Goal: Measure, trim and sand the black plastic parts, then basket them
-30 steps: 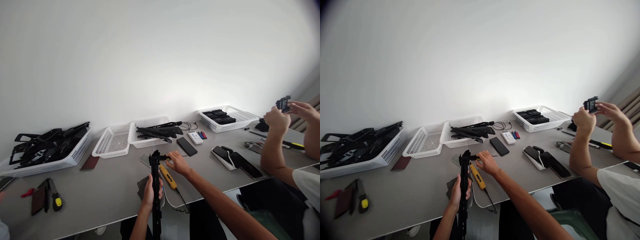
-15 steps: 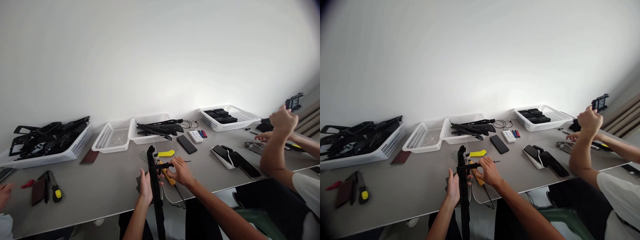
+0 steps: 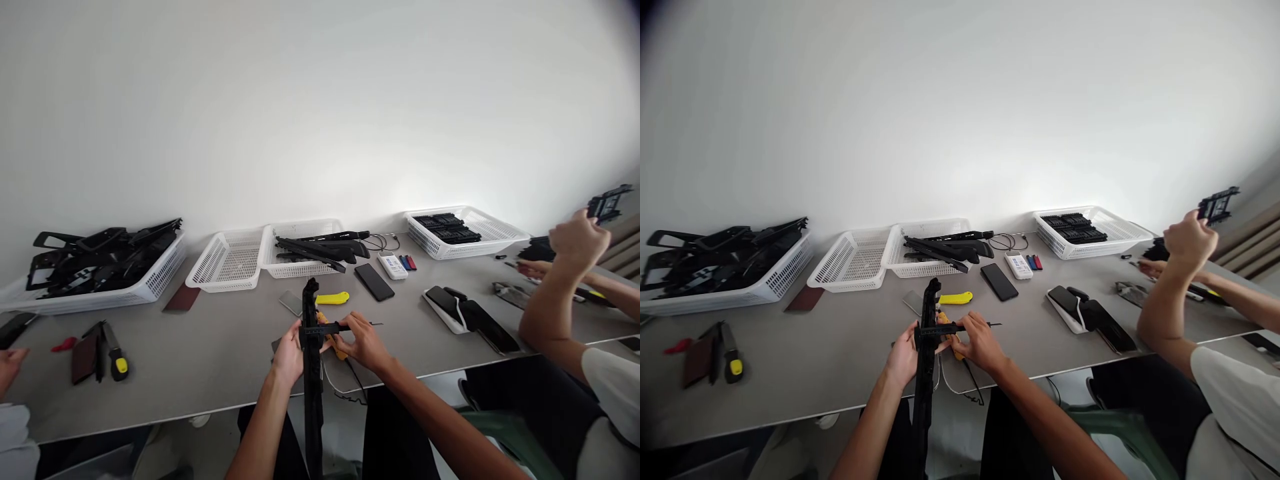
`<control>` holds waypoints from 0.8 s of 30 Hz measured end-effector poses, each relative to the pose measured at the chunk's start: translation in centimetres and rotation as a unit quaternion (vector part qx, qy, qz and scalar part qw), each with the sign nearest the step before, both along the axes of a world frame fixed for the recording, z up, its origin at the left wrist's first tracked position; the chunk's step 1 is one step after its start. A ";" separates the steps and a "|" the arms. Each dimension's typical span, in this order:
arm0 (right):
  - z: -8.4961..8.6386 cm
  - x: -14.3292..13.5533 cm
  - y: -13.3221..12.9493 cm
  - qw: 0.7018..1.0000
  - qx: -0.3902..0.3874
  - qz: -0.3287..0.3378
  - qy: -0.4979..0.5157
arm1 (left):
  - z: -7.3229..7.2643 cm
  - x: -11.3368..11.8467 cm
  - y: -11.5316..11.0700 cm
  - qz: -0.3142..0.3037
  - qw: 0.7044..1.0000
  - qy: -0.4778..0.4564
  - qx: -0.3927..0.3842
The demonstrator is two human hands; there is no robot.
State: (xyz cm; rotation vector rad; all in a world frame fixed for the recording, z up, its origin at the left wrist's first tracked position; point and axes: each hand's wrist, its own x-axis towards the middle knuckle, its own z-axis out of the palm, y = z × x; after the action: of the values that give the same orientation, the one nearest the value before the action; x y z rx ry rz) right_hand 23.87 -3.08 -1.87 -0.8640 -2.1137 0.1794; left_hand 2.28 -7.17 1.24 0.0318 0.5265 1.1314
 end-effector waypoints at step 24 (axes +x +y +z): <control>1.3 -0.1 -0.5 0.997 0.043 -0.037 -0.044 | -0.6 0.4 -0.2 -0.031 0.998 -0.045 0.035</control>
State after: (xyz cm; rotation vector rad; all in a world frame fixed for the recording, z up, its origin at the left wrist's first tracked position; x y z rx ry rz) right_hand 23.81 -3.60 -0.60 -0.9113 -2.1512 0.0121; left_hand 2.64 -7.38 0.61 0.0567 0.4041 1.0854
